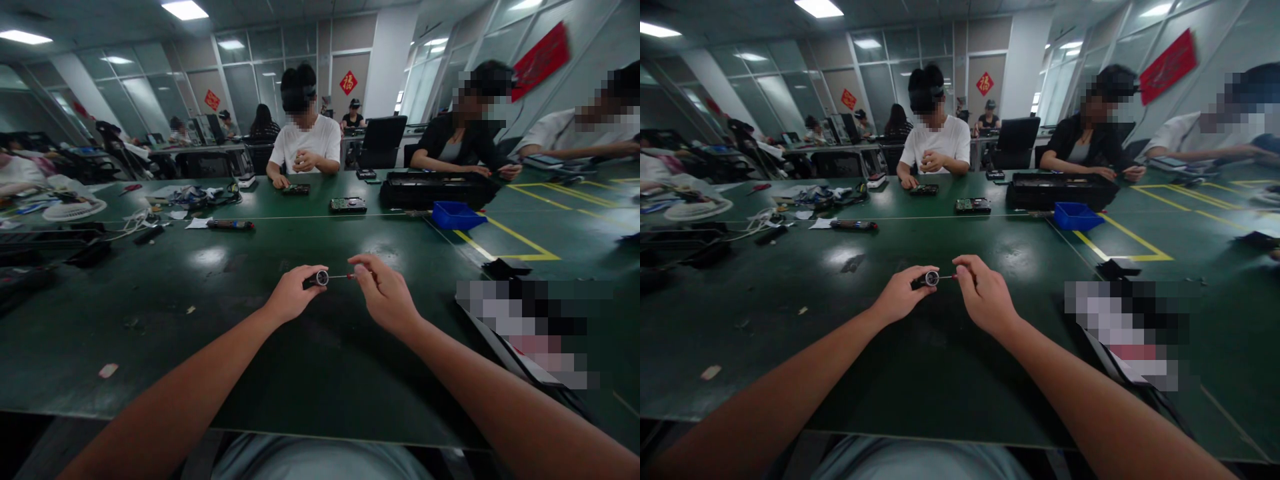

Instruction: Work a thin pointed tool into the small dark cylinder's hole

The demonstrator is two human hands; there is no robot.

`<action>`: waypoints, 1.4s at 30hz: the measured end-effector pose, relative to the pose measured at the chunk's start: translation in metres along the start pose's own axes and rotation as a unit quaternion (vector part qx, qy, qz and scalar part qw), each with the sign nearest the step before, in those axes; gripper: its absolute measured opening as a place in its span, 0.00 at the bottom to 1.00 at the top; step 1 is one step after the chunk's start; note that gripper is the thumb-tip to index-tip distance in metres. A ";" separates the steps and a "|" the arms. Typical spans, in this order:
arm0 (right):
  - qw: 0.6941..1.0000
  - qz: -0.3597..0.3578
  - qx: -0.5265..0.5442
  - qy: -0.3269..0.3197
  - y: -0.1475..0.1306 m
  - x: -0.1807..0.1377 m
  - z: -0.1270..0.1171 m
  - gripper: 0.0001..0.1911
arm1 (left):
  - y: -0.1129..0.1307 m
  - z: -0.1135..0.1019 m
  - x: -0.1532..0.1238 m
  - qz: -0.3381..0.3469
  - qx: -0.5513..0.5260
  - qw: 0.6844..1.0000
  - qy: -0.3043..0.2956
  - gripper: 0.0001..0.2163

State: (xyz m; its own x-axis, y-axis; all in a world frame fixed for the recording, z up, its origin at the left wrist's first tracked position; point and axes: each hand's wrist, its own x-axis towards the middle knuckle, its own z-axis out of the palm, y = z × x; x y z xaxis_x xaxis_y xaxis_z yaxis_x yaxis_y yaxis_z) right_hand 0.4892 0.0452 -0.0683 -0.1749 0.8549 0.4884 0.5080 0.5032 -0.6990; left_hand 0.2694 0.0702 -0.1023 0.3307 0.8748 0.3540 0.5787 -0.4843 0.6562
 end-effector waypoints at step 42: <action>0.994 0.047 -0.010 0.099 0.003 0.004 -0.001 0.18 | 0.004 -0.003 0.000 0.036 0.071 0.997 -0.010 0.19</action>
State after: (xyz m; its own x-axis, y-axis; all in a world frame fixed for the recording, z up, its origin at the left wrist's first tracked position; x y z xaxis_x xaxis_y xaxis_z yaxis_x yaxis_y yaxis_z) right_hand 0.4907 0.0507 -0.0683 0.0417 0.8553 0.5164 0.5316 0.4186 -0.7363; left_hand 0.2695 0.0685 -0.0974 0.3890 0.8385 0.3817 0.6520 -0.5432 0.5289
